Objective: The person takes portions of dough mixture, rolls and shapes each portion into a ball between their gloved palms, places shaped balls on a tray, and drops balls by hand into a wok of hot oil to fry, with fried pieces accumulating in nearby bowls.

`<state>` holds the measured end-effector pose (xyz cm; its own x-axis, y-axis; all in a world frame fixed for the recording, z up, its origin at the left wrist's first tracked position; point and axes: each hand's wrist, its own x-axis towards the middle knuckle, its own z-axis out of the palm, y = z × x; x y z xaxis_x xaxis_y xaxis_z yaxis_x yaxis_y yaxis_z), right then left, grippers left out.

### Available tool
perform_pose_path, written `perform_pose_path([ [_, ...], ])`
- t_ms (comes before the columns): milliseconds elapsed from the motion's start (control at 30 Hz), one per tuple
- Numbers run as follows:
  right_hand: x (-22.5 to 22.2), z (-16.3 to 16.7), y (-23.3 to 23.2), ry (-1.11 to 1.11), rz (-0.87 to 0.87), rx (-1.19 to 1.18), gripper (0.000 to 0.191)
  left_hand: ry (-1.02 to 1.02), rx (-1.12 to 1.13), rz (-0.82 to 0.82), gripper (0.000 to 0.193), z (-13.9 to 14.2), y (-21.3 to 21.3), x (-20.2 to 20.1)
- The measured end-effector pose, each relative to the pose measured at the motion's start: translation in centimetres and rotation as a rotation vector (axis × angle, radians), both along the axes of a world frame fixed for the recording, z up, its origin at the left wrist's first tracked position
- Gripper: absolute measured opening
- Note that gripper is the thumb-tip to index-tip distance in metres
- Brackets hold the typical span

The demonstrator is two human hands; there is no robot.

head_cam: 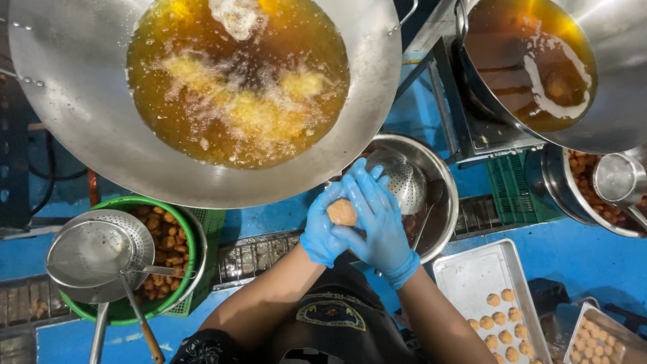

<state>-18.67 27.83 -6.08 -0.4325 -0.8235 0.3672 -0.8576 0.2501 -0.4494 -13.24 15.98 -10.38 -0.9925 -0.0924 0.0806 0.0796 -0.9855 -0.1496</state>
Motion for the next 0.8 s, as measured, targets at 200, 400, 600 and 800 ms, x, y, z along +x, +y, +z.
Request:
perform_pose_path([
  [200, 0.0, -1.6, 2.5, -0.214, -0.04, -0.288, 0.069, -0.033, -0.417, 0.036, 0.071, -0.1, -9.7, 1.3],
  [400, 0.8, -5.9, 6.0, -0.657, -0.301, -0.303, 0.071, -0.465, -1.307, -0.451, 0.094, -1.6, -26.1, 3.4],
  [600, 1.4, -9.3, 9.0, -0.764, -0.388, -0.342, 0.068, -0.885, -1.59, -0.889, 0.101, -1.1, -30.8, 6.0],
  [800, 1.8, -10.7, 11.4, -0.786, -0.496, -0.296, 0.066, -1.02, -2.694, -0.856, 0.094, -0.4, -33.4, 5.7],
])
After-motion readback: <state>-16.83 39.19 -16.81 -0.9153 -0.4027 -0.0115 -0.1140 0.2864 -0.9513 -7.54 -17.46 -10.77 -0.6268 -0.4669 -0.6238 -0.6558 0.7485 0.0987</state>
